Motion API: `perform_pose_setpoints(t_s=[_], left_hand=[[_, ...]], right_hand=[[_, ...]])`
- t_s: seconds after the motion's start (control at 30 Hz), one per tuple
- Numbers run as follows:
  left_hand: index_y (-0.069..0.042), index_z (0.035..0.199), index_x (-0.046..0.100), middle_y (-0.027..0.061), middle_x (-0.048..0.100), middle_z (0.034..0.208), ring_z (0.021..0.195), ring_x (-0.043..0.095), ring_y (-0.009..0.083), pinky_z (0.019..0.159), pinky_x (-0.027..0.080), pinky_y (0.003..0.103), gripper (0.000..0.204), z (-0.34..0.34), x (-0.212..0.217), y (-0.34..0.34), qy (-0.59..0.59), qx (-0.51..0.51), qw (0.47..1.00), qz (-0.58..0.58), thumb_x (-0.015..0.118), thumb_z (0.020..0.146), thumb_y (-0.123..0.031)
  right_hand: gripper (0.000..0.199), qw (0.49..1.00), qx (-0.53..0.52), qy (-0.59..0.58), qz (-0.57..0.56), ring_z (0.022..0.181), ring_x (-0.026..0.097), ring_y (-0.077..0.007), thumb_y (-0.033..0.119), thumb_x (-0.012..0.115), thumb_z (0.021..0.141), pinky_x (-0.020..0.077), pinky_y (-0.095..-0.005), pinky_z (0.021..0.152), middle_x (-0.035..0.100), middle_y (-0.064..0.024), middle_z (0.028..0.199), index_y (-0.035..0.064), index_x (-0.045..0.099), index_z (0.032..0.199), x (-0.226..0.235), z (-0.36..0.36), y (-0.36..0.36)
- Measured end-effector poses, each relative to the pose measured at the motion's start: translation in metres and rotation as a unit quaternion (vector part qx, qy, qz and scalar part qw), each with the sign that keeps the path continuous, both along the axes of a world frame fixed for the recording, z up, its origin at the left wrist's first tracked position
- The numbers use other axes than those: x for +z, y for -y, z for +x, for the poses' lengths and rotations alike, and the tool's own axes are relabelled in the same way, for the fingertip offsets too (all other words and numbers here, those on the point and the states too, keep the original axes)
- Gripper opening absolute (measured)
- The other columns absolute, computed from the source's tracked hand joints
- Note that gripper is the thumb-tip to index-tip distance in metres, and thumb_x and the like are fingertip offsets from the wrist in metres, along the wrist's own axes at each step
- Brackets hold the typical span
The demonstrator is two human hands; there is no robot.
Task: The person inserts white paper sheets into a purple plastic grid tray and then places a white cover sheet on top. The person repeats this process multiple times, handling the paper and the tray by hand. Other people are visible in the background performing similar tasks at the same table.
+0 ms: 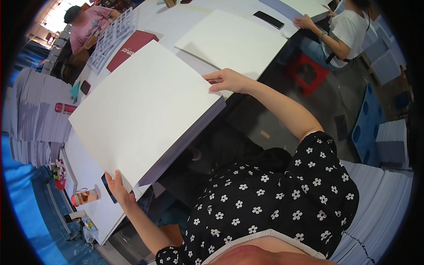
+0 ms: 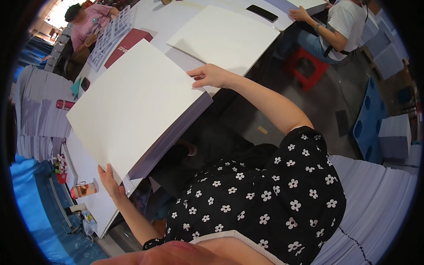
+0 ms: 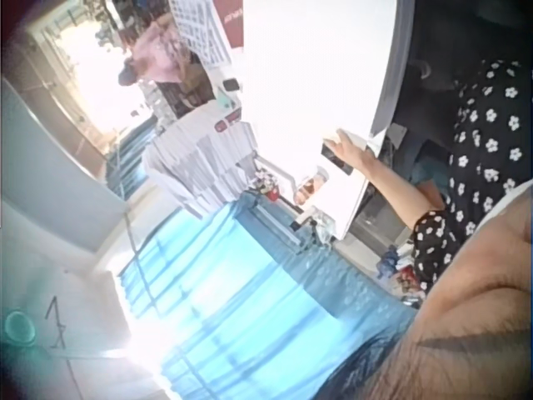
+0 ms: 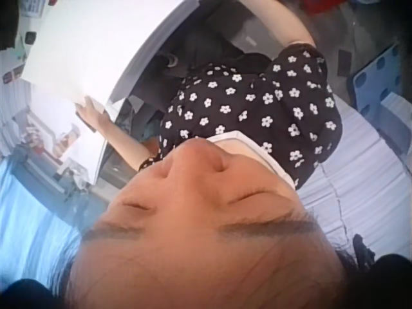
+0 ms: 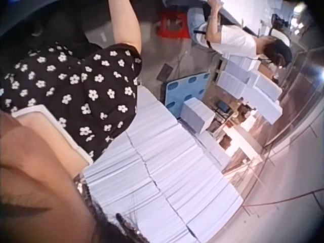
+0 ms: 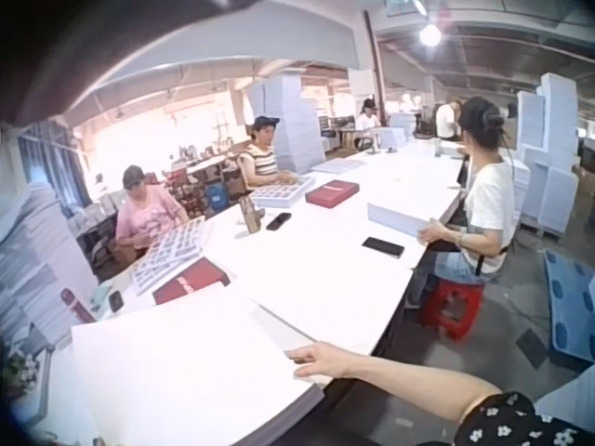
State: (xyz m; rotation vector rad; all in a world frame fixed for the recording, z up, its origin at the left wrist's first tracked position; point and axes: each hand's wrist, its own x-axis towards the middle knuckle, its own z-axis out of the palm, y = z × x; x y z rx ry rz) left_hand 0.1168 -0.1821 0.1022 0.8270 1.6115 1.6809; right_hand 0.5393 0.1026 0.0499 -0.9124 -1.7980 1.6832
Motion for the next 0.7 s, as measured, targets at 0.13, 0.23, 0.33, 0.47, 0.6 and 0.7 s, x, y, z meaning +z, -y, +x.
perform_pose_setpoints(t_s=[0.13, 0.23, 0.33, 0.47, 0.6, 0.7], left_hand=[[0.000, 0.142, 0.040, 0.0155, 0.059, 0.128, 0.113, 0.061, 0.0235, 0.096, 0.051, 0.036, 0.046, 0.002, -0.003, 0.000, 0.000, 0.000, 1.000, 0.001, 0.053, 0.099, -0.003], [0.001, 0.142, 0.040, 0.0155, 0.059, 0.128, 0.113, 0.061, 0.0232, 0.095, 0.051, 0.036, 0.045, 0.005, -0.003, -0.001, 0.001, 0.002, 1.000, 0.003, 0.053, 0.099, -0.004], [0.001, 0.142, 0.039, 0.0156, 0.059, 0.128, 0.113, 0.061, 0.0233, 0.096, 0.051, 0.036, 0.045, 0.004, -0.003, -0.003, -0.014, 0.010, 1.000, -0.009, 0.052, 0.099, -0.003], [0.000, 0.144, 0.037, 0.0157, 0.057, 0.131, 0.116, 0.060, 0.0236, 0.098, 0.050, 0.036, 0.047, 0.005, -0.002, -0.006, -0.018, 0.008, 1.000, -0.012, 0.051, 0.099, -0.003], [0.000, 0.145, 0.035, 0.0164, 0.054, 0.134, 0.119, 0.057, 0.0245, 0.101, 0.047, 0.037, 0.048, -0.001, -0.009, -0.006, -0.031, -0.005, 0.999, -0.009, 0.050, 0.100, -0.003], [0.000, 0.145, 0.035, 0.0157, 0.055, 0.134, 0.120, 0.057, 0.0241, 0.102, 0.046, 0.037, 0.048, -0.002, -0.015, -0.006, -0.042, -0.005, 0.999, 0.008, 0.050, 0.100, -0.003]], right_hand=[[0.054, 1.000, 0.001, 0.001, -0.008, 0.120, 0.061, -0.0237, 0.010, 0.071, 0.083, 0.0453, -0.0323, 0.103, 0.065, -0.0112, 0.128, 0.0062, 0.059, 0.136, 0.000, -0.001, 0.002], [0.054, 0.999, -0.007, 0.029, 0.014, 0.116, 0.064, -0.0221, 0.010, 0.071, 0.083, 0.0463, -0.0313, 0.101, 0.067, -0.0108, 0.124, 0.0057, 0.059, 0.136, 0.005, 0.000, 0.003], [0.054, 1.000, -0.009, 0.017, 0.009, 0.115, 0.064, -0.0218, 0.010, 0.071, 0.083, 0.0464, -0.0314, 0.101, 0.068, -0.0106, 0.123, 0.0052, 0.059, 0.136, 0.001, -0.001, 0.003], [0.057, 1.000, -0.001, 0.024, 0.015, 0.118, 0.062, -0.0228, 0.010, 0.070, 0.085, 0.0459, -0.0327, 0.101, 0.065, -0.0142, 0.126, 0.0024, 0.054, 0.139, -0.007, 0.000, 0.000], [0.061, 0.980, -0.029, 0.145, 0.130, 0.116, 0.063, -0.0277, 0.018, 0.074, 0.086, 0.0484, -0.0365, 0.097, 0.065, -0.0144, 0.126, 0.0025, 0.052, 0.140, -0.011, -0.004, 0.009], [0.062, 0.938, -0.069, 0.231, 0.249, 0.123, 0.057, -0.0317, 0.019, 0.073, 0.087, 0.0450, -0.0389, 0.101, 0.061, -0.0147, 0.132, 0.0027, 0.048, 0.142, -0.005, -0.004, 0.022]])
